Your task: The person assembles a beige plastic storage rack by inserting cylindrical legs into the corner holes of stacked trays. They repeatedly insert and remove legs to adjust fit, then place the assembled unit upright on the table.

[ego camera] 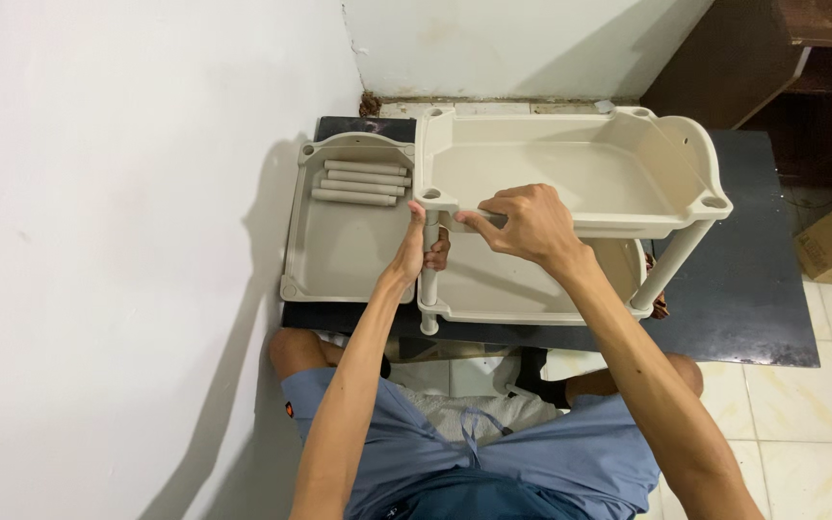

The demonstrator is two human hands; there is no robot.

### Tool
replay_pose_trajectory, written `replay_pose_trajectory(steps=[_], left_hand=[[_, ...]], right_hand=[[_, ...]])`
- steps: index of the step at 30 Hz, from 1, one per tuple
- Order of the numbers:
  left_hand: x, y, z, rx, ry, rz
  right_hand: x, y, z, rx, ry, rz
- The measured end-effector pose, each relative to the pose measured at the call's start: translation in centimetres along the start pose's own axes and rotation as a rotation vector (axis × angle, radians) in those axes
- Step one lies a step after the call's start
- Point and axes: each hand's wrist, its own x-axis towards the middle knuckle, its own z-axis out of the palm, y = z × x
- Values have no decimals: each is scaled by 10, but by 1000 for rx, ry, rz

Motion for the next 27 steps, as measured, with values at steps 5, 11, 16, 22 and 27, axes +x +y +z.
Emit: replay_pose_trajectory(steps=[5, 11, 16, 22, 27], left_hand=[[-10, 12, 10, -21, 92, 45], [-16, 4, 30, 59, 324, 257], [6, -24, 12, 142, 275, 411], [23, -45, 12, 329, 345, 316], [14, -69, 3, 312, 274, 233]], right_hand=[[-1, 0, 0, -11, 39, 16], [-7, -1, 3, -38, 97, 41], [-7, 10, 7, -6, 93, 49], [-21, 13, 24, -37, 83, 21], [-42, 22, 43, 85, -34, 111]])
